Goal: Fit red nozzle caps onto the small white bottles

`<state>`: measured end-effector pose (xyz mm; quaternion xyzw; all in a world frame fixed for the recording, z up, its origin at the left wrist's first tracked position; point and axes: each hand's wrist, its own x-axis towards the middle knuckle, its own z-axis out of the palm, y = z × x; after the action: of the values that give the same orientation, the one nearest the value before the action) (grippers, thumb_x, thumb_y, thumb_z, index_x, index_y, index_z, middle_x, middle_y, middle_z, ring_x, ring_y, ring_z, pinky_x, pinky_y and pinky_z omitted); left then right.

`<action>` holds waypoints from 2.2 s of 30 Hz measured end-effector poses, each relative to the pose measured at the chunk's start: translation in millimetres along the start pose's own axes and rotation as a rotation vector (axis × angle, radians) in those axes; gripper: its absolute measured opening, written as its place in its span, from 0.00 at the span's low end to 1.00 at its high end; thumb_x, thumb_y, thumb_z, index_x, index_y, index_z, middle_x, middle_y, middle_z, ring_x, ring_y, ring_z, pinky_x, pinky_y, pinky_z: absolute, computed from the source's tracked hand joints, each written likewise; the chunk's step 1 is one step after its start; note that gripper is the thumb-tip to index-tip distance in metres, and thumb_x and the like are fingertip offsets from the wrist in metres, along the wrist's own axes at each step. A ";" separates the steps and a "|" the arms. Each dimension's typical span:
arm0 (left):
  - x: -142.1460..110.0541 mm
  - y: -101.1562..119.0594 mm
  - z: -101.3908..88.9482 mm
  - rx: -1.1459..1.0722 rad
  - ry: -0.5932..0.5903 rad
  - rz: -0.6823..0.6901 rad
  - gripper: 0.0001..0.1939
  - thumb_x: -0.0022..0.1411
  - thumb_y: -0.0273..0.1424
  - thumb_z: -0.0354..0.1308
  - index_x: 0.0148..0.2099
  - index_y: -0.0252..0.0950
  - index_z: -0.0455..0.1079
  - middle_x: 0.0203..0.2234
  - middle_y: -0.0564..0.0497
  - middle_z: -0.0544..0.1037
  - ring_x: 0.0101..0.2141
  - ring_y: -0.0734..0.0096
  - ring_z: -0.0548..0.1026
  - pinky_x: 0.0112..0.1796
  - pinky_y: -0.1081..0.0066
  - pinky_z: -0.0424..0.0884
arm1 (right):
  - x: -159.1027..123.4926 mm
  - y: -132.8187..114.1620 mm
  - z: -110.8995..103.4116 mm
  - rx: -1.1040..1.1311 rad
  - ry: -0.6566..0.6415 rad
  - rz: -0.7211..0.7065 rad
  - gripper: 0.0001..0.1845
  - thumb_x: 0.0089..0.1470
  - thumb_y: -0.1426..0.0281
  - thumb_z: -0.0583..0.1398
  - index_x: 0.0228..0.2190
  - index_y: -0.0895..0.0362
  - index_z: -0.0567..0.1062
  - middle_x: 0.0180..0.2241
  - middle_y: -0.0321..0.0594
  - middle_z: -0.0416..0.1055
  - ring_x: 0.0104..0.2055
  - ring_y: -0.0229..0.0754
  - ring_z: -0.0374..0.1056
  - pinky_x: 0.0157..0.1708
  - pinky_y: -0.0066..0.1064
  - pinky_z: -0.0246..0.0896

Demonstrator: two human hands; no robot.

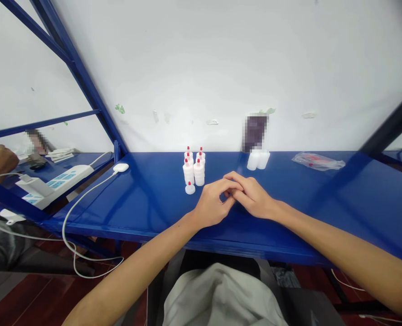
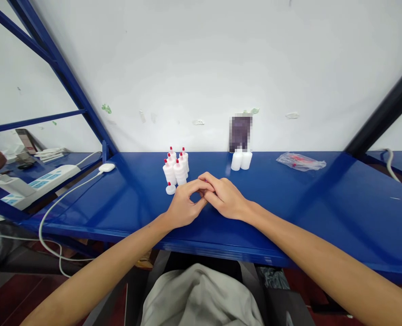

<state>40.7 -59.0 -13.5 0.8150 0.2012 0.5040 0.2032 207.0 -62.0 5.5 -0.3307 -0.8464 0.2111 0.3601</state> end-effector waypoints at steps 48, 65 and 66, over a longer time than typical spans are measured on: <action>4.4 -19.5 -38.2 0.391 0.057 0.125 0.09 0.66 0.33 0.59 0.46 0.35 0.73 0.26 0.54 0.77 0.22 0.79 0.71 0.30 0.75 0.69 | 18.2 5.4 0.9 0.897 0.136 0.451 0.15 0.52 0.59 0.65 0.34 0.58 0.75 0.16 0.26 0.58 0.13 0.30 0.51 0.17 0.27 0.54; 17.7 -37.2 -10.2 0.301 -0.212 0.223 0.09 0.65 0.28 0.52 0.46 0.35 0.69 0.29 0.50 0.76 0.28 0.71 0.74 0.32 0.72 0.69 | 3.6 7.5 -1.6 0.032 0.051 0.129 0.10 0.58 0.69 0.53 0.43 0.53 0.63 0.22 0.29 0.65 0.22 0.39 0.61 0.25 0.30 0.52; 17.5 -36.3 -10.1 0.316 -0.221 0.224 0.08 0.65 0.29 0.53 0.46 0.35 0.68 0.29 0.50 0.76 0.29 0.70 0.74 0.32 0.72 0.69 | 3.3 6.2 -2.2 -0.026 0.044 0.131 0.11 0.57 0.69 0.52 0.44 0.53 0.63 0.21 0.29 0.65 0.22 0.40 0.61 0.26 0.31 0.52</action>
<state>34.3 -18.0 -15.8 0.9042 0.1624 0.3933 0.0367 209.5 -55.0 4.8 -0.3944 -0.8175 0.2161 0.3597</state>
